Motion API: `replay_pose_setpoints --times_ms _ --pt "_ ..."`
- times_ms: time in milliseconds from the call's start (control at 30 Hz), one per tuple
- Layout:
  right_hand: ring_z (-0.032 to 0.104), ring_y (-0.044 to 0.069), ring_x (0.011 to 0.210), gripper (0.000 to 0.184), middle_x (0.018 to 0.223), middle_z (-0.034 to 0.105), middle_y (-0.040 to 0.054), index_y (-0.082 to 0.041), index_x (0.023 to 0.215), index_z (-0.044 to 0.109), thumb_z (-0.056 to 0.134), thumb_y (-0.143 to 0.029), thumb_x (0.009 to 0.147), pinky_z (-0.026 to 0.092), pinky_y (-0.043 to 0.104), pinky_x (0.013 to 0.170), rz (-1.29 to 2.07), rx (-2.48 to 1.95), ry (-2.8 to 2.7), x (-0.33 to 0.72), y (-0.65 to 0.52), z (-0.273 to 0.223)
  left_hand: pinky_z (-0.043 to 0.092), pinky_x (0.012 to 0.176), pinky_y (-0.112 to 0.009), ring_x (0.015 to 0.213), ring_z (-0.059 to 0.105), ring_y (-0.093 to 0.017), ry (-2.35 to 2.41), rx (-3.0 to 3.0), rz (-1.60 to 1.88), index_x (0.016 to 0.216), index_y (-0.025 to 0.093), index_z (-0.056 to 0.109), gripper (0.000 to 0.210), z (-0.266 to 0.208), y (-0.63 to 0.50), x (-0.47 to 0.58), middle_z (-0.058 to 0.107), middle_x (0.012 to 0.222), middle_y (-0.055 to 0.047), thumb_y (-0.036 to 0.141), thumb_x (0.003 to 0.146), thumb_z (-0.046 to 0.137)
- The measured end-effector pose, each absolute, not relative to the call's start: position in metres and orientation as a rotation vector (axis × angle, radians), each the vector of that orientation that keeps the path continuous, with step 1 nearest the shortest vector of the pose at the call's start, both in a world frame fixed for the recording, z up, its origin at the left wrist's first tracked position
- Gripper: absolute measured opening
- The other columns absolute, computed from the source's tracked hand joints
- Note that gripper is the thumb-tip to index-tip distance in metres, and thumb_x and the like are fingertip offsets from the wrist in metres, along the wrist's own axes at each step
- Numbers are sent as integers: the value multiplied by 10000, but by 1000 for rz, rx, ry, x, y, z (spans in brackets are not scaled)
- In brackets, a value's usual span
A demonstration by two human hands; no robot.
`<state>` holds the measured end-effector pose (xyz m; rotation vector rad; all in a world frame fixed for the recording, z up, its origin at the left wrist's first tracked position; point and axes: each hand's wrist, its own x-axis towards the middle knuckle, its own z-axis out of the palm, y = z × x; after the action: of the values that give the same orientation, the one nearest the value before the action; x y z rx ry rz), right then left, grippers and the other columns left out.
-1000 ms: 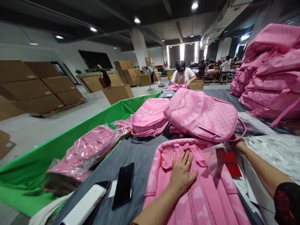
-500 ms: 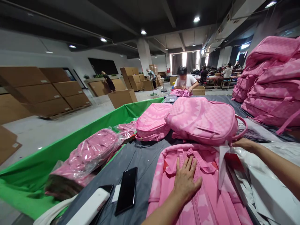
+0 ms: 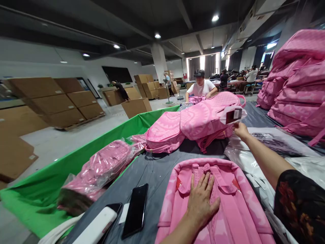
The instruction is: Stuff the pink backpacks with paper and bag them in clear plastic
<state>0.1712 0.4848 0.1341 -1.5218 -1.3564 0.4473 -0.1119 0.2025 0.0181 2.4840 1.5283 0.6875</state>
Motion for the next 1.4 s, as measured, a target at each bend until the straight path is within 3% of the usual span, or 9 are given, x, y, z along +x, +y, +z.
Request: replay_pose_setpoints --times_ms 200,400,667,767,900,1033,1200,1333,1400 --pt "604 217 665 381 538 575 16 -206 498 548 912 -318 518 418 286 642 512 -1957 -1610 209 397 61 109 1281 -611 1507 355 -301 1505 2446 686 1570 290 375 692 20 203 -112 332 1643 -28 543 946 532" --pt "597 205 637 285 602 624 34 -229 540 599 649 -309 809 346 287 589 402 -2147 -1531 235 333 40 51 1285 -604 1520 330 -277 1481 2427 719 1573 288 367 660 19 204 -112 312 1650 -20 457 956 526" --pt "529 223 633 512 703 607 141 -197 715 610 342 -531 996 336 354 612 15 -2092 -1221 269 337 134 85 1279 -618 1499 367 -286 1490 2443 759 1557 295 395 675 13 206 -110 357 1636 -30 546 950 548" --pt "518 183 637 668 701 587 100 -205 717 561 252 -746 958 368 325 626 -51 -1872 -1370 256 314 190 92 1271 -637 1494 367 -317 1493 2453 744 1551 276 412 710 14 209 -108 368 1631 -59 595 933 560" --pt "451 137 569 697 612 514 3 -215 724 553 359 -874 847 357 267 559 -1 -1477 -1750 198 268 249 61 1259 -654 1518 307 -345 1489 2468 660 1543 219 436 666 32 205 -105 351 1639 -110 523 958 532" --pt "379 116 505 683 552 431 -33 -214 688 546 432 -875 818 297 246 481 289 -1251 -2015 129 212 245 88 1257 -612 1527 262 -362 1263 2131 875 1477 199 523 701 66 173 -100 430 1596 -149 481 854 676" --pt "375 115 520 612 575 418 -38 -219 671 487 449 -794 876 307 239 488 650 -1140 -2001 72 143 168 503 945 -420 1133 641 -298 717 871 1194 1187 196 694 817 99 114 -88 690 1246 -140 730 580 812" --pt "421 122 542 583 573 465 -22 -218 647 444 413 -733 919 321 253 549 661 -1129 -1957 43 105 140 532 726 -322 684 647 -185 962 628 1446 739 148 707 679 93 74 -105 689 711 -52 684 373 908" --pt "432 120 532 508 556 453 -32 -223 661 411 376 -617 980 327 253 569 617 -1239 -1849 34 106 147 555 723 -346 690 676 -220 1167 738 1412 727 155 712 714 78 66 -132 709 710 -57 745 356 866"
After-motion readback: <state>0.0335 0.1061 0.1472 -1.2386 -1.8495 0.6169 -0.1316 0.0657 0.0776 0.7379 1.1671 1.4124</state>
